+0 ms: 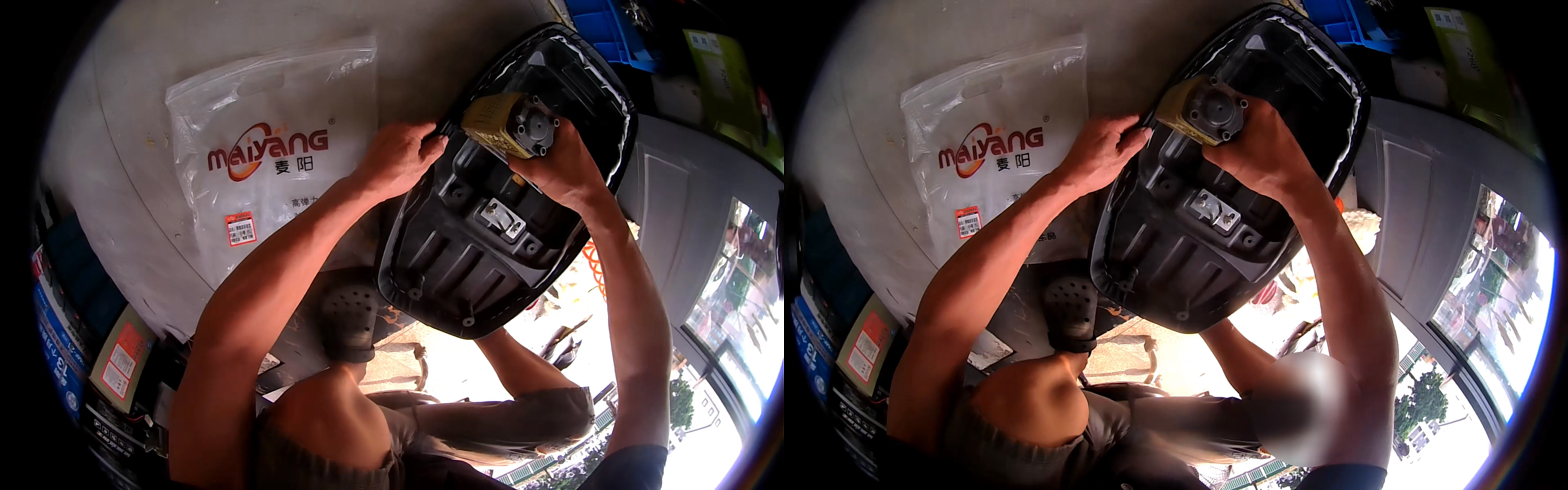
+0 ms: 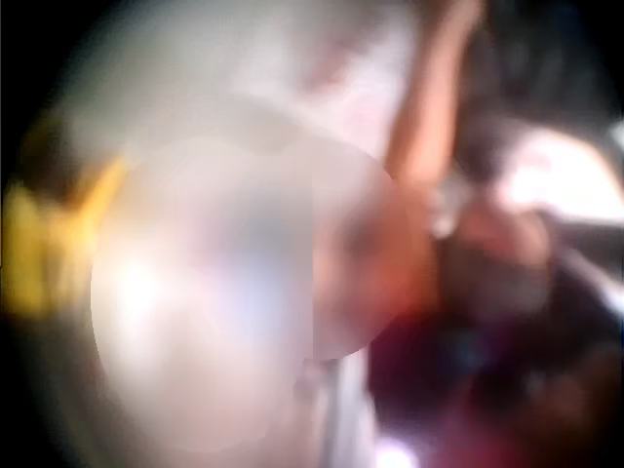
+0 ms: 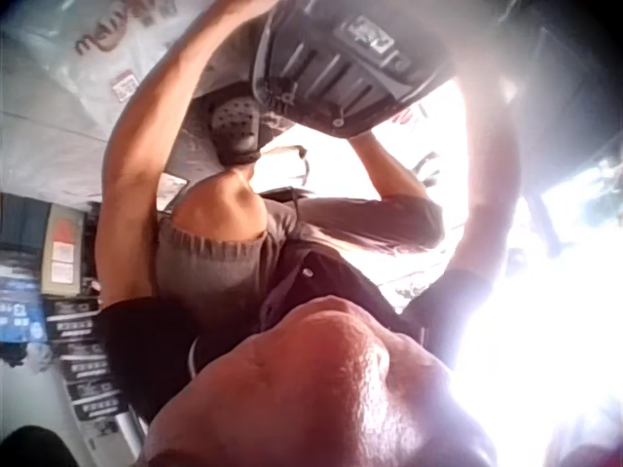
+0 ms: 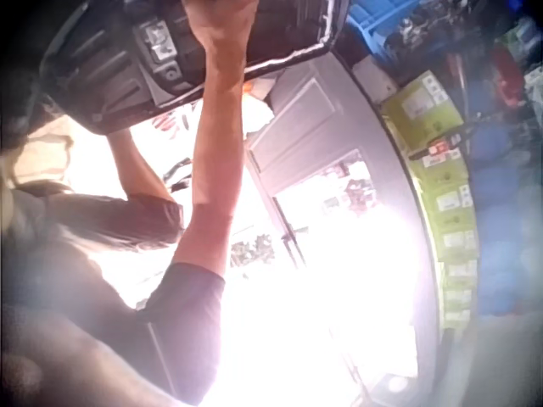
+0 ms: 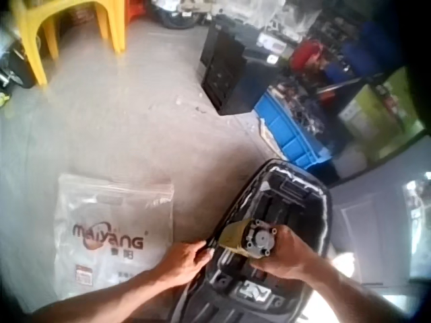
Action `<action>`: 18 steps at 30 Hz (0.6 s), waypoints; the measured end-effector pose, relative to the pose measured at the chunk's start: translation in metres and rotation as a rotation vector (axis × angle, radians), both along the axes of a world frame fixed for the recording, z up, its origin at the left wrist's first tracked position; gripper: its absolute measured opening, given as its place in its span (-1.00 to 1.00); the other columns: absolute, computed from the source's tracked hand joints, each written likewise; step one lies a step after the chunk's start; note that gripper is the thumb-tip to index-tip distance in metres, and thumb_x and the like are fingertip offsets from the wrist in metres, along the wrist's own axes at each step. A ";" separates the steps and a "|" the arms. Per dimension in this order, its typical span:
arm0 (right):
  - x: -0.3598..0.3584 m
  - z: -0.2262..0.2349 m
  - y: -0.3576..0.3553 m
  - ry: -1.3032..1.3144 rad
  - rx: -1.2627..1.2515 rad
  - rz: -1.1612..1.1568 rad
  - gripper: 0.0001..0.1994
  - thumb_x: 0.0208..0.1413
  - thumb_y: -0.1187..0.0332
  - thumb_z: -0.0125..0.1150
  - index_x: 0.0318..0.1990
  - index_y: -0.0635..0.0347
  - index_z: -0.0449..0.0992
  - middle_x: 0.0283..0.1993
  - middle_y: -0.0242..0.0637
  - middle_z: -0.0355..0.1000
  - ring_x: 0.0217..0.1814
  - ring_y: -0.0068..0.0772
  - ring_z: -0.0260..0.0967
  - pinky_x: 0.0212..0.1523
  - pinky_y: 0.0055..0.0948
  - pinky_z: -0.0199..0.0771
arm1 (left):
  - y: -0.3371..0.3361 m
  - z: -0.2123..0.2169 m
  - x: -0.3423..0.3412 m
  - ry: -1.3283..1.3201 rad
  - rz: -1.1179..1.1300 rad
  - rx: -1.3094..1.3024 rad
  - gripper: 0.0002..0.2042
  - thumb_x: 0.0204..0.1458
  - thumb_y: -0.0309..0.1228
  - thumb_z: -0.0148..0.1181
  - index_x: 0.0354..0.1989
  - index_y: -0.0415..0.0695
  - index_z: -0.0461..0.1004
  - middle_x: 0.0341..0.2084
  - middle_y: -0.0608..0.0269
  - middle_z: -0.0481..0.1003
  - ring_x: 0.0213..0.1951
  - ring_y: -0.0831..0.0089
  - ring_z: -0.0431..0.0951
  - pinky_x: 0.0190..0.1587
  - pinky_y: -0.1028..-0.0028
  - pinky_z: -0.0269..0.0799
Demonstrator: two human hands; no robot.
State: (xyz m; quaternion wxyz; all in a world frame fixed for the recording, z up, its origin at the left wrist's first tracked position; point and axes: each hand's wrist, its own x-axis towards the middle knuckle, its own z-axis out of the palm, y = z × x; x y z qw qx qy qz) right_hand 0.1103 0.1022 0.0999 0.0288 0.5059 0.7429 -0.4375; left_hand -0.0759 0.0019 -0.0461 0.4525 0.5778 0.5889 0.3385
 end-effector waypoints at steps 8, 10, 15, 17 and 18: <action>0.013 0.007 -0.005 0.011 -0.049 -0.026 -0.59 -0.14 0.48 0.31 -0.04 0.35 0.53 -0.19 -0.13 0.62 -0.19 -0.36 0.57 -0.07 -0.38 0.54 | 0.004 0.015 -0.007 -0.157 -0.059 -0.170 -0.65 0.28 -0.16 0.10 -0.27 -0.28 0.45 -0.52 -0.17 0.47 -0.42 -0.11 0.49 -0.29 0.13 0.40; 0.015 0.002 -0.009 0.031 -0.062 -0.040 -0.59 -0.15 0.49 0.32 -0.05 0.34 0.53 -0.19 -0.15 0.61 -0.20 -0.42 0.55 -0.08 -0.38 0.54 | 0.007 0.008 -0.015 -0.103 -0.155 -0.222 -0.65 0.26 -0.16 0.14 -0.15 -0.28 0.48 -0.46 -0.19 0.51 -0.39 -0.06 0.51 -0.23 0.17 0.42; 0.014 -0.003 -0.017 0.162 -0.120 -0.018 -0.61 -0.18 0.49 0.31 -0.08 0.36 0.53 -0.24 -0.19 0.59 -0.26 -0.44 0.49 -0.10 -0.44 0.50 | 0.009 -0.005 -0.018 -0.372 -0.169 -0.280 -0.54 0.20 -0.12 0.24 -0.04 -0.36 0.49 -0.30 -0.23 0.57 -0.26 -0.11 0.58 -0.12 0.20 0.48; 0.015 -0.004 -0.017 0.162 -0.076 0.034 -0.60 -0.18 0.48 0.30 -0.08 0.35 0.53 -0.26 -0.19 0.58 -0.28 -0.44 0.47 -0.09 -0.44 0.49 | 0.006 -0.004 -0.016 -0.188 -0.201 -0.234 -0.47 0.17 -0.09 0.27 -0.02 -0.43 0.47 -0.22 -0.27 0.57 -0.17 -0.14 0.58 -0.05 0.18 0.48; 0.018 -0.005 -0.017 0.134 0.018 0.104 -0.60 -0.18 0.48 0.30 -0.07 0.34 0.53 -0.28 -0.19 0.57 -0.29 -0.43 0.46 -0.09 -0.44 0.48 | 0.004 0.000 -0.013 -0.096 -0.219 -0.209 -0.43 0.15 -0.07 0.28 -0.01 -0.46 0.46 -0.18 -0.29 0.57 -0.12 -0.16 0.59 -0.01 0.17 0.48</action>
